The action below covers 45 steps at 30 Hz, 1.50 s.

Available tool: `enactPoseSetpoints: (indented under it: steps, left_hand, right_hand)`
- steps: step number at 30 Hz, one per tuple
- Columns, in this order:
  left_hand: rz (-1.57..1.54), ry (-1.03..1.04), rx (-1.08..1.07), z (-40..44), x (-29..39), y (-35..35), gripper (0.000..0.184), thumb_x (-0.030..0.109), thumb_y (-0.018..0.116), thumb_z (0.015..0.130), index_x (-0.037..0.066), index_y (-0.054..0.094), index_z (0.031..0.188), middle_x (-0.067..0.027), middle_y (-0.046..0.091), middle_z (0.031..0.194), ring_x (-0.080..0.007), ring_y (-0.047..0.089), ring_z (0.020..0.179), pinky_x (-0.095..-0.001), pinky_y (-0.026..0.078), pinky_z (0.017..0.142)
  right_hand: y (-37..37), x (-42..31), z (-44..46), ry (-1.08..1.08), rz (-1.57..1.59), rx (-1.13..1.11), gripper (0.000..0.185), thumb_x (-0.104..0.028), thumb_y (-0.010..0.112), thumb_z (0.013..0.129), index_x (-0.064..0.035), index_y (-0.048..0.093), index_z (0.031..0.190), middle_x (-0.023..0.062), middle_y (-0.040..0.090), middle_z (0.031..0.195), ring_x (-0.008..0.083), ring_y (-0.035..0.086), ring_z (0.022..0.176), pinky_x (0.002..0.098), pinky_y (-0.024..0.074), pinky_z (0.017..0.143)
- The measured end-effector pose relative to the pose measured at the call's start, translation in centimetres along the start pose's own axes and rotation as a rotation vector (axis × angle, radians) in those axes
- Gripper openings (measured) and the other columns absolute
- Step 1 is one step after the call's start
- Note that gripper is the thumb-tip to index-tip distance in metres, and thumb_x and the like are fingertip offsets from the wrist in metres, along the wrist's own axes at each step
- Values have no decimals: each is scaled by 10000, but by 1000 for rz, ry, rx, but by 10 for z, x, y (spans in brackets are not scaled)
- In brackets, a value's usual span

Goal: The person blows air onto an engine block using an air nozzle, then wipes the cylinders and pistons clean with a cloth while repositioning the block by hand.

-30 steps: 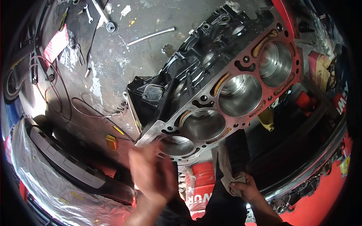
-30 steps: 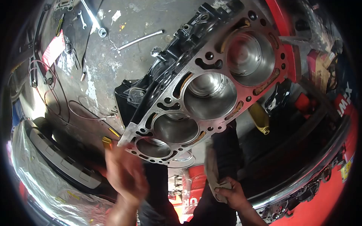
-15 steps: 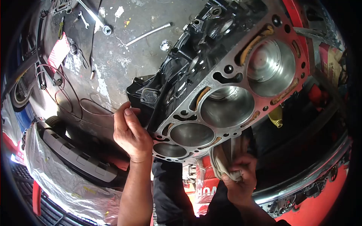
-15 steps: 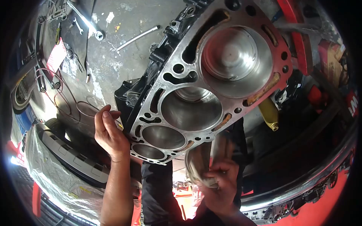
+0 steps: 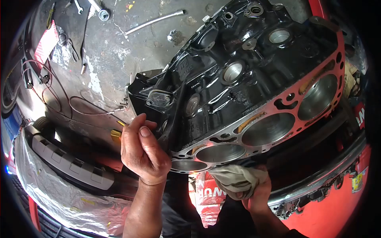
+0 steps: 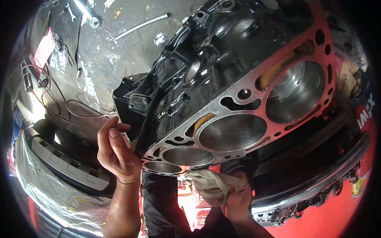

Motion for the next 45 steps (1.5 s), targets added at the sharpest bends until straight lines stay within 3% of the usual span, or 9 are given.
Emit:
enactPoseSetpoints:
  steps: [5,12,16,22,24,29,30,37,45]
  left_hand:
    - [-49,52,2,3,1,2,269,108,499,1012,-92,665,1083,-130,685,828,-188,639,713,-289,494,672]
    - [-33,13,-17,5,1,2,268,97,490,1010,-80,672,1093,-118,689,819,-174,640,733,-277,491,692]
    - [-35,20,-19,3,-1,4,270,94,485,1007,-75,674,1098,-112,691,811,-171,639,735,-276,491,699]
    - [26,-36,-71,1,-1,2,325,188,453,1060,-41,671,1135,-77,708,834,-117,625,776,-248,472,723]
    - [21,12,-53,3,-3,3,312,177,458,1057,-36,675,1126,-68,707,823,-109,617,759,-244,467,700]
    - [56,152,-17,9,3,0,237,119,514,1022,-35,685,1080,-97,697,786,-161,649,707,-288,504,679]
    - [-12,122,-3,9,4,1,163,28,579,912,-45,683,1013,-178,643,781,-358,616,672,-436,503,641]
    - [-46,257,73,12,4,1,157,-1,622,828,-48,662,972,-156,597,707,-339,576,631,-438,487,613]
    - [-70,167,50,13,3,1,118,19,636,836,-7,658,948,-150,626,732,-353,605,682,-451,505,635]
  right_hand:
    - [-4,25,-36,402,-127,-94,305,73,784,798,13,612,1042,146,710,979,184,684,754,305,542,616]
    - [-38,52,-57,500,153,288,494,-382,490,1035,56,625,1220,170,701,1122,193,715,946,320,582,770]
    - [-41,27,-49,348,207,250,491,-383,568,1009,5,543,1309,153,672,1195,272,718,931,337,592,754]
    - [27,-35,-24,-148,-68,254,350,-205,620,1012,34,563,1262,159,665,1151,205,667,939,313,545,792]
    - [53,-50,-11,-518,-874,-159,226,-43,653,958,69,628,1153,176,660,1131,197,664,910,303,518,801]
    - [92,-49,16,-437,-1168,-317,253,46,678,874,85,662,1123,177,644,1080,231,674,911,323,525,801]
    - [98,-52,15,-470,-1287,-315,305,61,695,835,72,665,1138,174,633,1073,264,685,896,338,540,783]
    - [120,-52,4,-470,-1809,-473,526,2,747,724,-28,657,1241,205,607,1222,368,705,978,436,591,812]
    - [108,-45,33,-305,-1275,-401,555,90,592,866,-19,486,1399,190,632,1311,310,617,1241,383,456,1060]
Point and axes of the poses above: each hand's wrist, its own z-axis towards the middle knuckle, its own y-axis out of the palm, x = y × z, the point moved 5 cm from there along z, towards the middle knuckle
